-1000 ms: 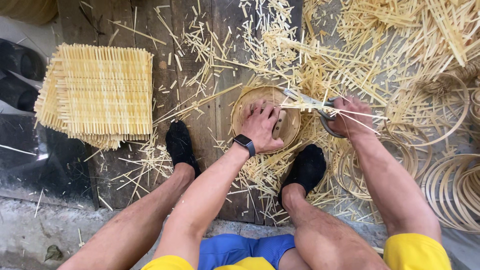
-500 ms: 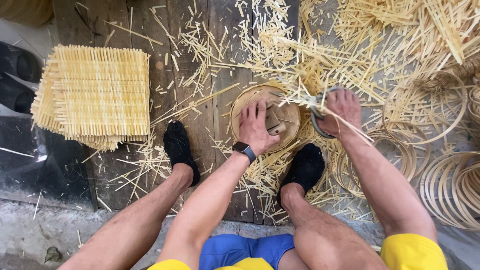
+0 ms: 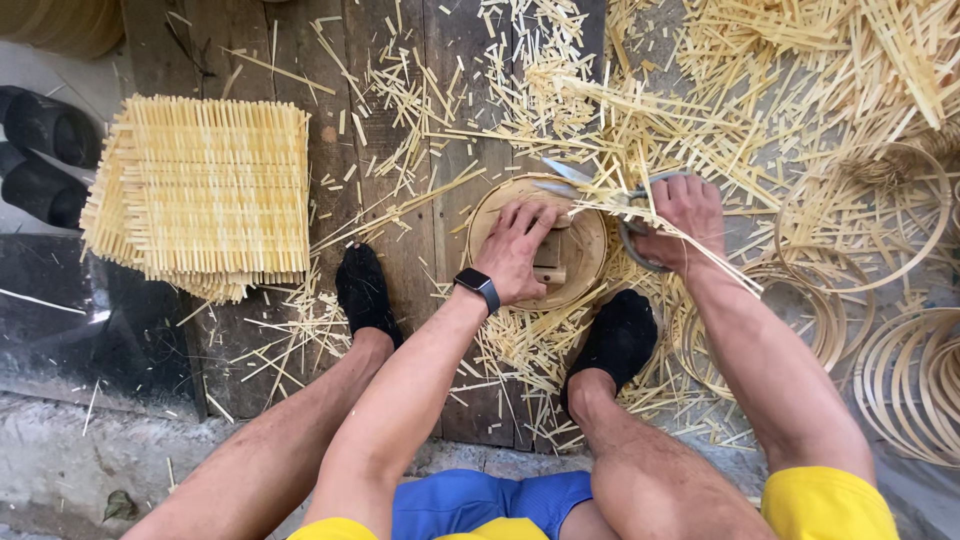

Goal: The person sits on the floor and repeatedly places a circular bamboo frame onto a square woven mat, then uses shears to trim the excess mat material around the frame. The person removes the frame, stacks the trimmed circular mat, and repeats the process with a new square mat.

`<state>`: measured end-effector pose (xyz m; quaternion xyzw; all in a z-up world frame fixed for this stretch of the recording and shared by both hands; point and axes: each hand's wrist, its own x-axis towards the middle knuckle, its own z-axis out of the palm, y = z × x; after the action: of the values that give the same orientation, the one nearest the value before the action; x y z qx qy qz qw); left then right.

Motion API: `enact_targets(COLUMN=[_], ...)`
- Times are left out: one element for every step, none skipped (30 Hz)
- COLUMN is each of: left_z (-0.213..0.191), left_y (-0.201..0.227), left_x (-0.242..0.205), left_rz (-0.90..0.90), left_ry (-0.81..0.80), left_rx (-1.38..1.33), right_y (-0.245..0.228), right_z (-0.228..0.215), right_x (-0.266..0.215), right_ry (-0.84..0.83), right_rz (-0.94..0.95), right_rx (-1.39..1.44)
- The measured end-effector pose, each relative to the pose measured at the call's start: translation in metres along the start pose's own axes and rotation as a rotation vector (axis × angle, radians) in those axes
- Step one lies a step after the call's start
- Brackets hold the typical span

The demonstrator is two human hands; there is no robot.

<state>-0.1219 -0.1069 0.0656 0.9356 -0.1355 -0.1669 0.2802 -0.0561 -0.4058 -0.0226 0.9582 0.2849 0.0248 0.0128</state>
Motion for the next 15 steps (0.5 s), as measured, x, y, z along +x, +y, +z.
enact_targets(left_z=[0.001,0.004,0.006,0.01,0.014,0.017,0.02,0.022,0.024,0.023,0.021,0.018,0.015,0.013,0.011], left_y=[0.002,0.006,0.01,0.015,0.019,0.022,0.023,0.024,0.024,0.022,0.019,0.016,0.013,0.012,0.011], left_x=[-0.003,-0.004,-0.005,-0.007,-0.009,-0.01,-0.01,-0.011,-0.012,-0.013,-0.014,-0.013,-0.012,-0.013,-0.013], left_rz=[-0.039,-0.077,-0.115,-0.211,-0.307,-0.401,-0.383,-0.369,-0.354,-0.334,-0.314,-0.291,-0.279,-0.27,-0.261], left_ry=[0.049,0.103,0.157,0.103,0.049,-0.007,0.001,0.007,0.013,0.007,0.001,-0.002,-0.024,-0.048,-0.073], left_rx=[0.043,0.086,0.129,0.08,0.03,-0.02,0.008,0.038,0.067,0.075,0.084,0.092,0.111,0.126,0.14], right_y=[-0.001,0.001,0.003,0.005,0.005,0.006,0.006,0.006,0.005,0.002,-0.001,-0.002,-0.002,-0.001,0.001], right_z=[-0.002,-0.005,-0.009,-0.012,-0.016,-0.019,-0.021,-0.022,-0.023,-0.022,-0.02,-0.018,-0.016,-0.014,-0.012], right_x=[0.001,0.004,0.006,0.007,0.009,0.009,0.009,0.009,0.009,0.009,0.009,0.011,0.011,0.01,0.008], right_ry=[-0.017,-0.102,-0.187,-0.276,-0.222,-0.169,-0.116,-0.113,-0.109,-0.102,-0.119,-0.132,-0.146,-0.2,-0.254], right_rz=[-0.011,0.014,0.038,0.06,0.041,0.024,0.005,0.009,0.012,0.02,0.025,0.031,0.038,0.029,0.021], right_rx=[0.015,0.047,0.079,0.111,0.1,0.088,0.077,0.061,0.045,0.032,0.042,0.049,0.056,0.049,0.041])
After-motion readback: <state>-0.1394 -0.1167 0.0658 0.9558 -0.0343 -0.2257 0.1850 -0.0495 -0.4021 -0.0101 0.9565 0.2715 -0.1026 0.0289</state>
